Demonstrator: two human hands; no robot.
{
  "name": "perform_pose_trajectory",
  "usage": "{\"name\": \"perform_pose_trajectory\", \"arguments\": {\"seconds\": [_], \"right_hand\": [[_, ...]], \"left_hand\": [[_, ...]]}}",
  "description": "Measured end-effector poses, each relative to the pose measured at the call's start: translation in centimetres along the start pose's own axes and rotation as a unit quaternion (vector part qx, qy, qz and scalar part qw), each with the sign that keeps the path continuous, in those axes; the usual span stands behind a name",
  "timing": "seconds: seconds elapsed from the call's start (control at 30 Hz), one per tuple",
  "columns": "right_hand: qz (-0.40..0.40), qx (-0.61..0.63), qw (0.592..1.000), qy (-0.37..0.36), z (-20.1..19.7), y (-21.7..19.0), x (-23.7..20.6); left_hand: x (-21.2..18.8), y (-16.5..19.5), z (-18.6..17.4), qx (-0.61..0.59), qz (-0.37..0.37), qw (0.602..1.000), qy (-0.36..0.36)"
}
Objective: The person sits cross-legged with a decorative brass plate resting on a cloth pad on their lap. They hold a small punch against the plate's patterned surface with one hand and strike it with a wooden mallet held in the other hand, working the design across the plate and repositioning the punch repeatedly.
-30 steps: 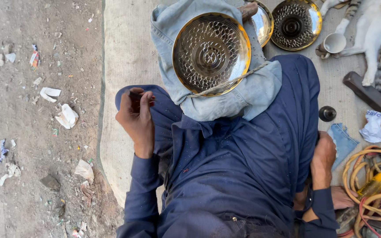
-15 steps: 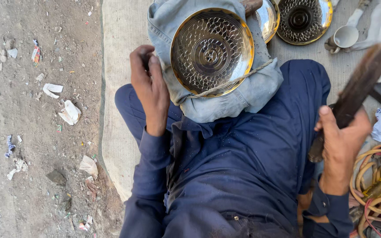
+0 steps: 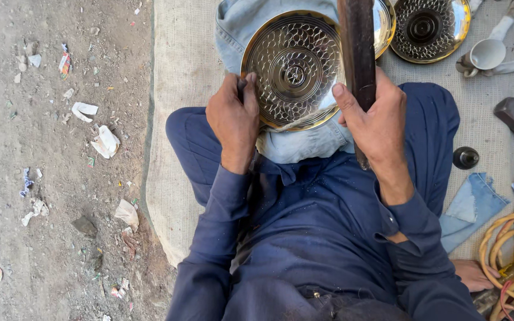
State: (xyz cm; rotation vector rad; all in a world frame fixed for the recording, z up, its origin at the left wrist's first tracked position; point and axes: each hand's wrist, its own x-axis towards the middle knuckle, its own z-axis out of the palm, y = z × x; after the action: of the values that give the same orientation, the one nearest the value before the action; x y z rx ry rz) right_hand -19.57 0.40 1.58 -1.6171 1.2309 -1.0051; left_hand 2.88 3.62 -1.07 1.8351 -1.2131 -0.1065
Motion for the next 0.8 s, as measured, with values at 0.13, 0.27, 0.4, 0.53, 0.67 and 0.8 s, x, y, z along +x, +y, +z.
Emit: {"name": "perform_pose_trajectory", "arguments": {"seconds": [0.13,0.27,0.4,0.53,0.67,0.8], "right_hand": [[-0.017,0.015,1.000,-0.005,-0.2,0.2,0.5],[-0.024,0.007,1.000,-0.009,-0.2,-0.1,1.2],[-0.001,0.053,0.999,-0.013,-1.2,-0.5,0.2],[0.014,0.105,0.992,0.062,-3.3,0.6,-3.4],[0.014,0.108,0.989,0.102,-4.3,3.9,-6.8],[0.065,0.137,0.981,0.122,-4.4,6.9,-8.6]], "left_hand": [[-0.5,-0.2,-0.3,0.025,-0.008,1.000,-0.017],[0.1,0.3,-0.1,0.029,-0.015,0.999,-0.038],[0.4,0.4,-1.6,0.040,-0.041,0.995,-0.082],[-0.3,-0.8,-4.3,0.005,-0.078,0.995,-0.058],[-0.7,-1.5,-6.3,-0.024,0.021,0.999,-0.006],[-1.2,-0.6,-7.4,-0.060,0.099,0.993,-0.004]]}}
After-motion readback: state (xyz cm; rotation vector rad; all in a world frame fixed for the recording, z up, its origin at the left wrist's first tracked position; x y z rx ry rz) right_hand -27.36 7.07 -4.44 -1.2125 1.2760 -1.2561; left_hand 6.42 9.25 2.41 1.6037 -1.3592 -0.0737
